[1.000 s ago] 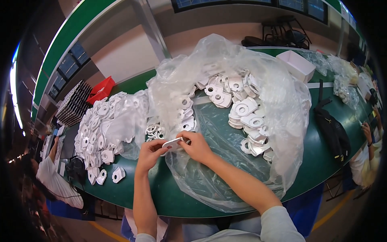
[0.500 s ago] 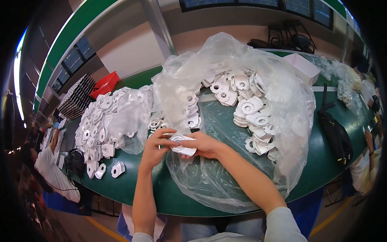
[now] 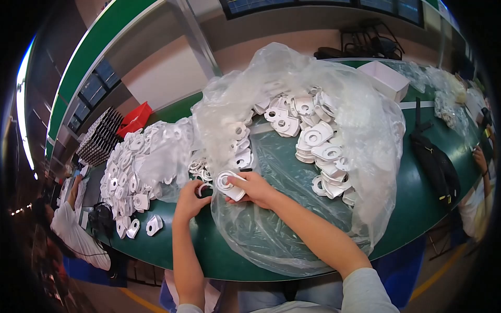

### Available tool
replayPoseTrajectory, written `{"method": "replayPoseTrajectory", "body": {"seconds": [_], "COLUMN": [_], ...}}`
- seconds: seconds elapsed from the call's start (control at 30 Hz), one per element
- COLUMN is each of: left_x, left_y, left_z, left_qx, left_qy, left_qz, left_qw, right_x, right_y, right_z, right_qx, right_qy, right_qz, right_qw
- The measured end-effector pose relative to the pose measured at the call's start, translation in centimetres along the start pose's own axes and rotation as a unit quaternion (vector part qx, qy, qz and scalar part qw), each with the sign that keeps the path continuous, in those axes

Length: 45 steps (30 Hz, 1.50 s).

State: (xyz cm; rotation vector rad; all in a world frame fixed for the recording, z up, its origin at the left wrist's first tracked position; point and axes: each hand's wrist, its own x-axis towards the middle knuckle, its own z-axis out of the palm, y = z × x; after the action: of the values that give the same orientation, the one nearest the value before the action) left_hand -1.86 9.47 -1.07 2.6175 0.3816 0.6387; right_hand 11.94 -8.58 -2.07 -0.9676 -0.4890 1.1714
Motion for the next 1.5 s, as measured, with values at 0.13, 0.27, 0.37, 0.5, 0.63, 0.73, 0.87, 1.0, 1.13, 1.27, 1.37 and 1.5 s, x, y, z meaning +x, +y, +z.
{"method": "replayPoseTrajectory", "body": {"seconds": [0.13, 0.27, 0.37, 0.5, 0.63, 0.73, 0.87, 1.0, 1.13, 1.27, 1.37, 1.5], "left_x": [0.2, 0.7, 0.8, 0.8, 0.6, 0.7, 0.8, 0.7, 0.8, 0.8, 0.8, 0.8], "left_y": [-0.9, 0.8, 3.1, 3.9, 3.5, 4.1, 5.4, 5.5, 5.9, 5.8, 5.9, 6.0], "left_z": [-0.9, -2.1, -1.9, -0.9, -0.5, 0.2, 0.5, 0.7, 0.9, 1.0, 1.1, 1.1], "left_qx": [-0.087, -0.302, -0.328, -0.302, -0.298, -0.258, -0.177, -0.140, -0.137, -0.112, -0.109, -0.096], "left_qy": [-0.040, -0.018, 0.015, -0.023, -0.021, 0.024, 0.058, 0.066, 0.059, 0.066, 0.067, 0.065], "left_qz": [-0.117, -0.146, -0.148, -0.126, -0.080, -0.033, 0.023, 0.045, 0.046, 0.063, 0.067, 0.073], "left_qw": [0.989, 0.942, 0.933, 0.945, 0.951, 0.965, 0.982, 0.987, 0.988, 0.989, 0.989, 0.991], "right_x": [-0.3, -0.1, -0.1, 0.1, 0.1, 0.0, -0.1, 0.0, 0.2, 0.1, 0.0, -0.2], "right_y": [-0.5, -0.1, 0.1, 0.4, 0.1, 0.1, 0.1, 0.2, 0.5, 0.5, 0.3, 0.2], "right_z": [0.2, 0.1, 0.1, -0.5, -0.3, -0.3, -0.5, -0.4, -0.4, -0.3, -0.3, -0.2], "right_qx": [0.050, 0.029, 0.015, -0.019, -0.027, -0.036, -0.024, -0.029, -0.016, -0.021, -0.030, -0.009], "right_qy": [-0.010, -0.016, -0.022, -0.056, -0.077, -0.089, -0.091, -0.092, -0.080, -0.083, -0.080, -0.082], "right_qz": [0.026, 0.020, 0.026, 0.018, 0.032, 0.034, 0.031, 0.028, 0.010, 0.010, 0.007, 0.010], "right_qw": [0.998, 0.999, 0.999, 0.998, 0.996, 0.995, 0.995, 0.995, 0.997, 0.996, 0.996, 0.997]}}
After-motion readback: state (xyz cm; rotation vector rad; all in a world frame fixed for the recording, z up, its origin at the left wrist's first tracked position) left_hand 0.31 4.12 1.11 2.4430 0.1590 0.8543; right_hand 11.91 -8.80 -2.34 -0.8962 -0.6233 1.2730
